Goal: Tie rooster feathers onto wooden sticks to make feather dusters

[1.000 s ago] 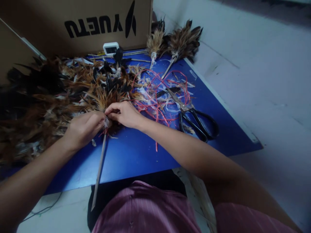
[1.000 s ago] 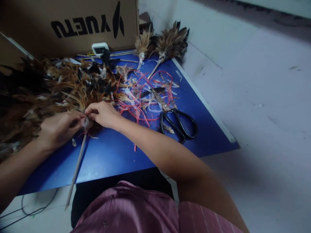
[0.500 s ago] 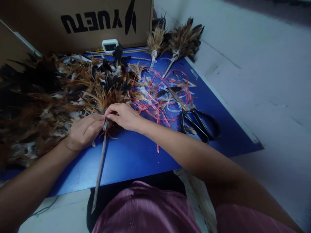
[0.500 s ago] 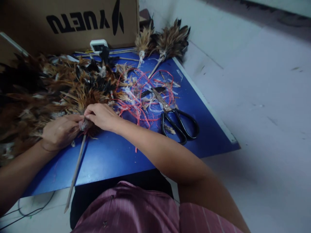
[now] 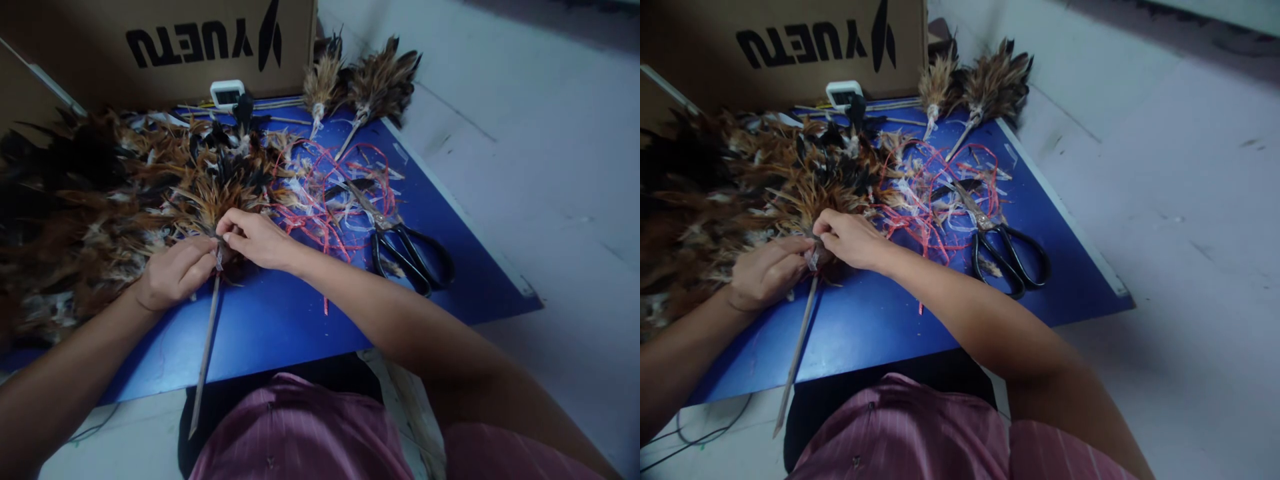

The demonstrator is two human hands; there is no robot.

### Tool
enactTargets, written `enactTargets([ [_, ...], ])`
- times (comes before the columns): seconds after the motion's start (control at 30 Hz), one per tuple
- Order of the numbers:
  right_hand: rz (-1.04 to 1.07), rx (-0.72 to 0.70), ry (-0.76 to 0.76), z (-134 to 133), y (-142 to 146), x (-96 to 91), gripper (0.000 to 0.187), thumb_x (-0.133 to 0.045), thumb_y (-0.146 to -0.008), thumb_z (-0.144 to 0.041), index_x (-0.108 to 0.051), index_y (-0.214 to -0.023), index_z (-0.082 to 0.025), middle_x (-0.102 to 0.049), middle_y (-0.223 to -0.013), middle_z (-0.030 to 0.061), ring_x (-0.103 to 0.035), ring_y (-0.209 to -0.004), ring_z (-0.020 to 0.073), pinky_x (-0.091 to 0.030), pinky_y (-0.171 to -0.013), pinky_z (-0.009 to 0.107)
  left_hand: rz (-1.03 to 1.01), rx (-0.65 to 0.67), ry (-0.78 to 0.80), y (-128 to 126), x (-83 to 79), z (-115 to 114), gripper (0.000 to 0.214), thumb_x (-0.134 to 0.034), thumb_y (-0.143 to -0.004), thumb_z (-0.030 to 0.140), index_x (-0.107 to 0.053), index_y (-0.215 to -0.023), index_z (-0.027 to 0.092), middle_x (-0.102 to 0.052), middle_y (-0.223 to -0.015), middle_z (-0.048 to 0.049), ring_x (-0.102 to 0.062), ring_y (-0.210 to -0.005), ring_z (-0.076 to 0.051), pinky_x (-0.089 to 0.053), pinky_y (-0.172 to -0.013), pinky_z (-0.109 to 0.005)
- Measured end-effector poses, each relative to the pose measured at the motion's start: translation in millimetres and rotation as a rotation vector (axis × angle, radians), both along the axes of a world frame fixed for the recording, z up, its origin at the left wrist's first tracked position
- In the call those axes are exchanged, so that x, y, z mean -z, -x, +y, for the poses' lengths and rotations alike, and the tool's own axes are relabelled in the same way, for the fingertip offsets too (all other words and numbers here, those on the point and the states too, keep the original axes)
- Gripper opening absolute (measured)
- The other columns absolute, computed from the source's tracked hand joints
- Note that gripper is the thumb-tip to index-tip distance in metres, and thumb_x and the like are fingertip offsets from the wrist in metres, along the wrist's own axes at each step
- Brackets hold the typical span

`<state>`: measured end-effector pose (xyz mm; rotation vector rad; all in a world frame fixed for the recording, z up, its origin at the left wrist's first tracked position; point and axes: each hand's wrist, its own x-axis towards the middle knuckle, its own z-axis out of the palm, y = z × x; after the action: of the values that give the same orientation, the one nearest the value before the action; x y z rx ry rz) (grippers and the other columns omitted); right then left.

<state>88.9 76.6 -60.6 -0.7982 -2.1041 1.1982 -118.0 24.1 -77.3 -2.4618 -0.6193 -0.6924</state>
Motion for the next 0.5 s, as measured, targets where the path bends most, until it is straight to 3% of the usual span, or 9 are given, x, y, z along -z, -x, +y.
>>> enactTargets([
  [0.3, -0.016, 0.032, -0.103, -2, 4, 8.4, 0.007, -0.053, -0.083, -0.013, -0.060, -0.081, -0.015, -0.058, -0.071, -0.0022, -0.051, -0.067, 0.0089, -0.036, -0.066, 0.023, -0.055, -0.092, 0.027, 3, 6.5, -2, 0.034, -0.066, -0.078, 0.009, -0.056, -0.108, 0.019, -0.070, -0.104, -0.0120, -0.067, -0.101, -0.023, -0.059, -0.078, -0.033],
  [0.4, -0.020, 0.051, -0.127, -3, 4, 10.0, 0.006, -0.053, -0.083, -0.015, -0.058, -0.082, -0.015, -0.056, -0.071, -0.0020, -0.051, -0.068, 0.0097, -0.035, -0.065, 0.023, -0.085, -0.152, 0.023, 5, 11.1, -2, 0.042, -0.068, -0.077, 0.011, -0.054, -0.115, 0.020, -0.070, -0.106, -0.0104, -0.067, -0.102, -0.021, -0.058, -0.080, -0.031],
  [0.5, -0.018, 0.067, -0.159, -4, 4, 11.8, 0.004, -0.053, -0.082, -0.016, -0.057, -0.083, -0.016, -0.055, -0.074, -0.0022, -0.050, -0.070, 0.0101, -0.034, -0.066, 0.023, -0.088, -0.245, 0.072, 6, 13.8, -1, 0.036, -0.067, -0.078, 0.013, -0.056, -0.112, 0.020, -0.071, -0.108, -0.0090, -0.067, -0.101, -0.019, -0.055, -0.082, -0.029],
])
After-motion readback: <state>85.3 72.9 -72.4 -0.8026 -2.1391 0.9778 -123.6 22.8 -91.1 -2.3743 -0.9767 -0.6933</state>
